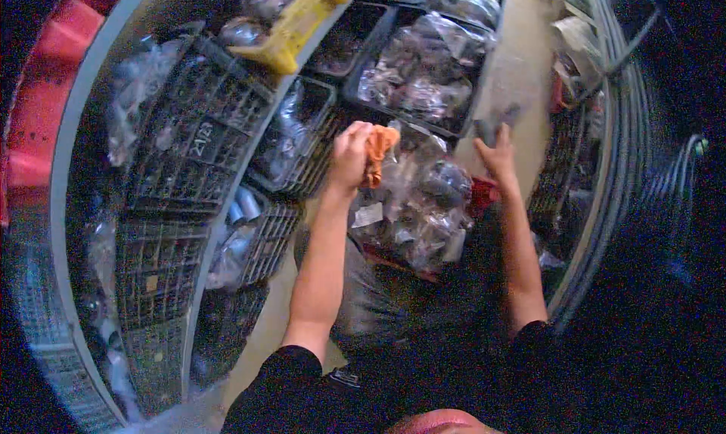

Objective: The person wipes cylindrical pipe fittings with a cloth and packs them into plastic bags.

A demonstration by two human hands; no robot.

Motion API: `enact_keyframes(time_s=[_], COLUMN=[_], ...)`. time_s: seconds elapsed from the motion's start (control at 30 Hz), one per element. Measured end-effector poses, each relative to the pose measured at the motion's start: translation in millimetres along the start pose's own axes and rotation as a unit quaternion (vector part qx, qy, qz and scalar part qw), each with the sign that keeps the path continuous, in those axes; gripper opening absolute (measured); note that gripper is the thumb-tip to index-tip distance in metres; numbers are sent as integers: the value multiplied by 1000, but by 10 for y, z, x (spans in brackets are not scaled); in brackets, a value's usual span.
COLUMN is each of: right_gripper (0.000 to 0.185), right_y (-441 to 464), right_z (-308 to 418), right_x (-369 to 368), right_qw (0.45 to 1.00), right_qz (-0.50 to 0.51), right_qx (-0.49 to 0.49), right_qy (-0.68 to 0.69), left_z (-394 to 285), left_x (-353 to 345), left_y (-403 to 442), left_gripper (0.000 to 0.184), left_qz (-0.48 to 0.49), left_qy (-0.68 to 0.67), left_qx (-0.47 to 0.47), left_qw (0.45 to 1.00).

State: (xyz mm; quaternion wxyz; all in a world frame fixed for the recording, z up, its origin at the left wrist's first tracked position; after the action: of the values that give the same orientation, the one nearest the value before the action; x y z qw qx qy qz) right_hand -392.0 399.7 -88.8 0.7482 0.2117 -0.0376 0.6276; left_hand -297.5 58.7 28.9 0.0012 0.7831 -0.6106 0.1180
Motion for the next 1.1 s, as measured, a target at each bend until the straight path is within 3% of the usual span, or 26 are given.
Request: enact_keyframes(time_s=[0.07, 0.13, 0.2, 0.23, 0.33, 0.37, 0.5, 0.63, 0.7, 0.77, 0.8, 0.83, 0.87, 0.9, 0.93, 0.97, 1.0, 1.07, 1.1], right_gripper=[66, 70, 67, 64, 53, 51, 46, 40, 38, 28, 24, 22, 17, 18, 23, 27, 29, 26, 26], right_y=[335, 613, 641, 623, 411, 260, -69, -8, 158, 245, 146, 39, -102, -205, -343, -450, -465, -487, -455], right_z=[-1169, -1824, -1730, -1666, -3321, -3377, -3186, -2816, -2187, -694, -96, 373, 513, 830, 886, 761, 988, 1169, 1191], right_x=[25, 10, -77, -72, -413, -478, -679, -740, -510, -213, -94, -79, -195, -329, -565, -871, -1010, -1139, -1167], right_qw=[995, 979, 982, 980, 957, 938, 892, 901, 954, 997, 998, 998, 994, 987, 972, 951, 936, 927, 928], right_qz=[17, 60, 75, 79, 186, 210, 251, 253, 159, 36, 3, 11, 26, 108, 187, 245, 261, 287, 282], right_qx=[1, -193, -159, -127, -105, -123, -178, -185, -134, 19, 24, -58, -15, -4, -12, 43, 200, 242, 244], right_qy=[-95, -9, -64, -127, -198, -245, -332, -299, -215, -71, -58, -8, 106, 116, 139, 183, 126, 3, 5], left_z=[30, 542, 287, -39, -38, 168, 497, 366, 524, 390, 462, 538, 241, 415, 432, 495, 532, 549, 535], left_x=[-45, -179, -285, -276, -350, -371, -422, -442, -407, -345, -302, -258, -243, -219, -185, -151, -116, -76, -55], left_y=[69, 254, 42, -65, -63, -12, 114, 149, 189, 222, 283, 342, 267, 321, 359, 388, 408, 413, 393], left_gripper=[28, 29, 26, 24, 32, 29, 29, 30, 31, 31, 29, 28, 21, 18, 19, 20, 21, 22, 22], left_qz=[4, 50, 83, 75, 96, 93, 87, 78, 63, 105, 83, 60, 34, 36, 14, 18, 20, 26, 32], left_qy=[104, 194, 162, 247, 336, 302, 240, 300, 290, 269, 241, 212, 241, 200, 232, 235, 241, 237, 230], left_qx=[-87, -163, -58, -83, -63, -56, -33, -77, -50, -44, -57, -71, -80, -49, -107, -96, -88, -81, -70], left_qw=[991, 966, 982, 962, 935, 947, 966, 948, 954, 956, 965, 973, 967, 978, 967, 967, 966, 968, 970])
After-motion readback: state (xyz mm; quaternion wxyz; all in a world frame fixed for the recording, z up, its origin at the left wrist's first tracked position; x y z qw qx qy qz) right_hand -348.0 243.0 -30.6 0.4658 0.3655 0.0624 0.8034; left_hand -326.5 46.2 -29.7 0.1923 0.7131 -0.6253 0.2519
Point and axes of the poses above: each hand's wrist, its own y-axis towards the middle knuckle, its own x-axis out of the back of the hand, z = x × y, the point moved 7 cm from there along y, towards the middle knuckle, and after that the axes turned 14 degrees about y, right-handed, at the moved point
